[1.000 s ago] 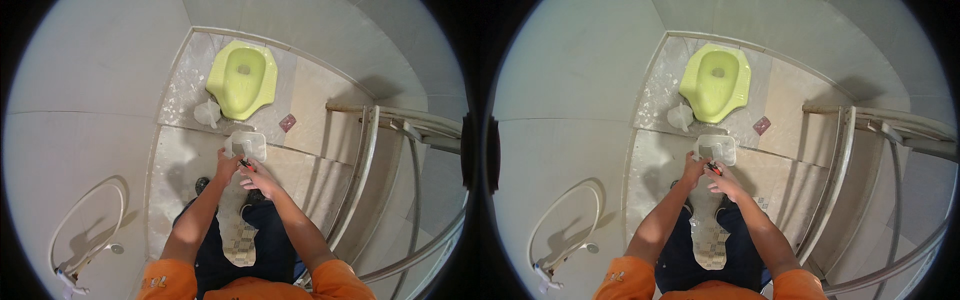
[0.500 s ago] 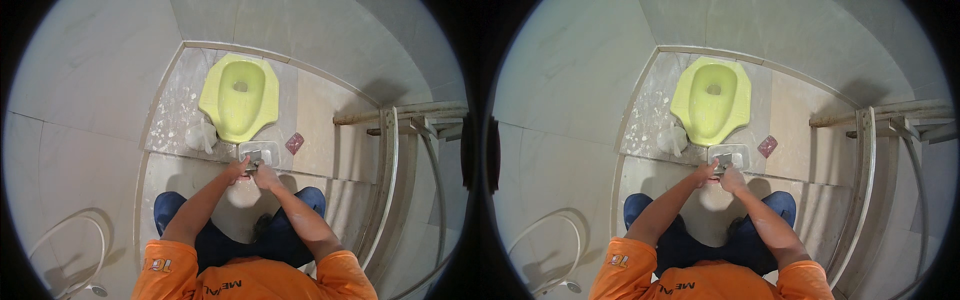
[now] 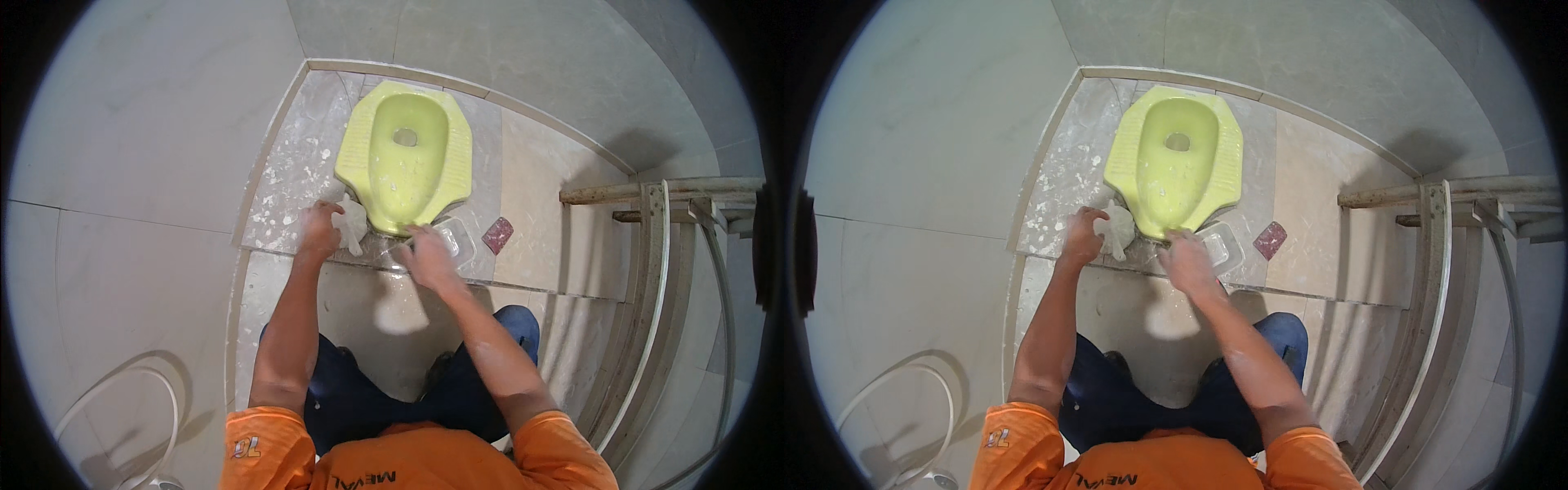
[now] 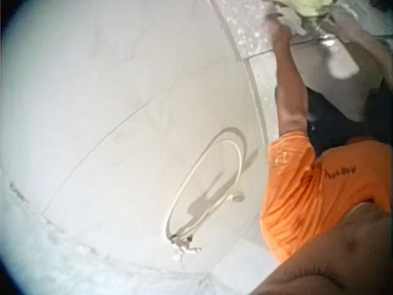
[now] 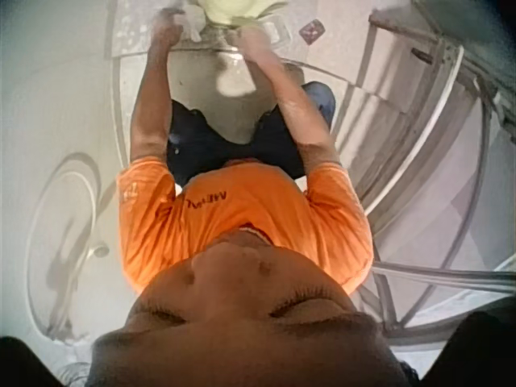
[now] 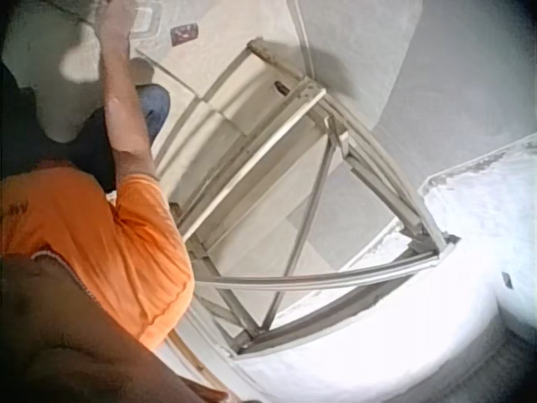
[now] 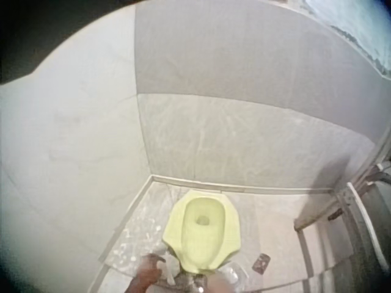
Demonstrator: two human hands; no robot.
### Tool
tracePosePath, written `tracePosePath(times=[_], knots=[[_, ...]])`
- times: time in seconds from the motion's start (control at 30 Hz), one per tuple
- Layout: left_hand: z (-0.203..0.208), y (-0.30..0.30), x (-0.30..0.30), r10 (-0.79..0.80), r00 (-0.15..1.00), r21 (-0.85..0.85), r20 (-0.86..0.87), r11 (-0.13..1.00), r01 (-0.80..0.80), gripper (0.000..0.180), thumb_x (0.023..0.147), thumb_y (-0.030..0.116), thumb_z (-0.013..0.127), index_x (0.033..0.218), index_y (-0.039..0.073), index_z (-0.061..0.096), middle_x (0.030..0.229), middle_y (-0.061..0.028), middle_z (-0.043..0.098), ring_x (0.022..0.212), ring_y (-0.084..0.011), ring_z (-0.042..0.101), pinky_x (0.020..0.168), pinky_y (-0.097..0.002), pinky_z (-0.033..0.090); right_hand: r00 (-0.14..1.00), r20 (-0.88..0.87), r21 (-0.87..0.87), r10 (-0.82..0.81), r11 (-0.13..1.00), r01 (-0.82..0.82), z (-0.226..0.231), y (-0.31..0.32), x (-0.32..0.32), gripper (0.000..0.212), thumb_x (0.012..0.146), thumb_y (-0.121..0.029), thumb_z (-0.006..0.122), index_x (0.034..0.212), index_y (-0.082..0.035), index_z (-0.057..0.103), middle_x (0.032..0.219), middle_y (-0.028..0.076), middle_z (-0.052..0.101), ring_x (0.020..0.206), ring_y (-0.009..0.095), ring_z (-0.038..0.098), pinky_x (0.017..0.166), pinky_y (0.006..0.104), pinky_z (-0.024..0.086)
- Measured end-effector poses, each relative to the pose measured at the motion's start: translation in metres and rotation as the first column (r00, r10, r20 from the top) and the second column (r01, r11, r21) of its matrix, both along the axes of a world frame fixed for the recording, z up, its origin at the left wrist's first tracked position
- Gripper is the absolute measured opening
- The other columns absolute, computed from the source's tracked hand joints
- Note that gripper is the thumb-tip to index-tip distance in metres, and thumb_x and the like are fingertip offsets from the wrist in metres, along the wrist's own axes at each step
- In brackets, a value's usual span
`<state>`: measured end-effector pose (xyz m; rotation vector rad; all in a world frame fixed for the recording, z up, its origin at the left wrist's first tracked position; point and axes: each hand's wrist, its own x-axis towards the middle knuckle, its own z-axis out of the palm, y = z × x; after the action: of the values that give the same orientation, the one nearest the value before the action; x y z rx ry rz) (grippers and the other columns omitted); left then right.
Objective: The person mixes putty by placing a white paste into a plastic container, adding water from a faucet, and stirring the mixture using a putty knife.
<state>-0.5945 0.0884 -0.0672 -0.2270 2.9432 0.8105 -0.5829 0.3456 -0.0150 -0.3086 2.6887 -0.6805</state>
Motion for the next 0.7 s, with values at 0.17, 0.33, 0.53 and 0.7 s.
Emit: tracePosePath(times=[0.17, 0.33, 0.53, 0.7], knots=[[-0.012, 0.017, -0.004, -0.071, 0.997, 0.036, -0.033, 0.997, 0.072, 0.02, 0.077, 0.002, 0.074, 0.096, 0.005, 0.069, 0.094, -0.0143, 0.069, 0.092, -0.0326, 0.065, 0.085, -0.0423, 0.051, 0.999, -0.033, -0.269, -0.023, 0.963, 0.013, -0.059, -0.073, -0.016, 0.042, 0.09, -0.019, 0.067, 0.13, -0.007, 0.059, 0.12, 0.022, 0.06, 0.115, 0.041, 0.057, 0.099, 0.046, 0.047], [0.029, 0.007, -0.006, 0.001, 0.999, 0.283, 0.047, 0.959, -0.014, 0.015, 0.081, 0.0, 0.069, 0.096, 0.003, 0.068, 0.083, -0.015, 0.067, 0.084, -0.0309, 0.065, 0.077, -0.04, 0.05, 0.996, 0.063, -0.229, 0.06, 0.972, -0.044, -0.051, -0.075, -0.031, 0.024, 0.093, -0.019, 0.064, 0.109, -0.003, 0.061, 0.103, 0.024, 0.065, 0.104, 0.044, 0.06, 0.09, 0.0506, 0.048], [0.039, -0.008, -0.001, 0.075, 0.996, 0.277, -0.043, 0.959, -0.06, 0.026, 0.082, -0.007, 0.057, 0.103, 0.003, 0.068, 0.096, -0.0184, 0.062, 0.089, -0.0337, 0.063, 0.081, -0.0413, 0.05, 0.996, 0.021, -0.181, 0.082, 0.98, -0.077, -0.015, -0.016, -0.024, 0.023, 0.096, -0.023, 0.06, 0.099, 0.0, 0.061, 0.097, 0.025, 0.065, 0.099, 0.046, 0.061, 0.084, 0.0533, 0.047], [0.01, 0.021, 0.009, -0.139, 0.984, 0.123, -0.108, 0.981, 0.152, 0.017, 0.081, -0.002, 0.061, 0.097, 0.003, 0.066, 0.097, -0.0183, 0.061, 0.099, -0.0371, 0.06, 0.09, -0.0434, 0.048, 0.995, 0.094, -0.079, 0.039, 0.996, -0.032, -0.042, 0.006, -0.027, 0.027, 0.096, -0.026, 0.059, 0.106, -0.002, 0.061, 0.102, 0.025, 0.064, 0.102, 0.043, 0.062, 0.092, 0.0505, 0.049]])
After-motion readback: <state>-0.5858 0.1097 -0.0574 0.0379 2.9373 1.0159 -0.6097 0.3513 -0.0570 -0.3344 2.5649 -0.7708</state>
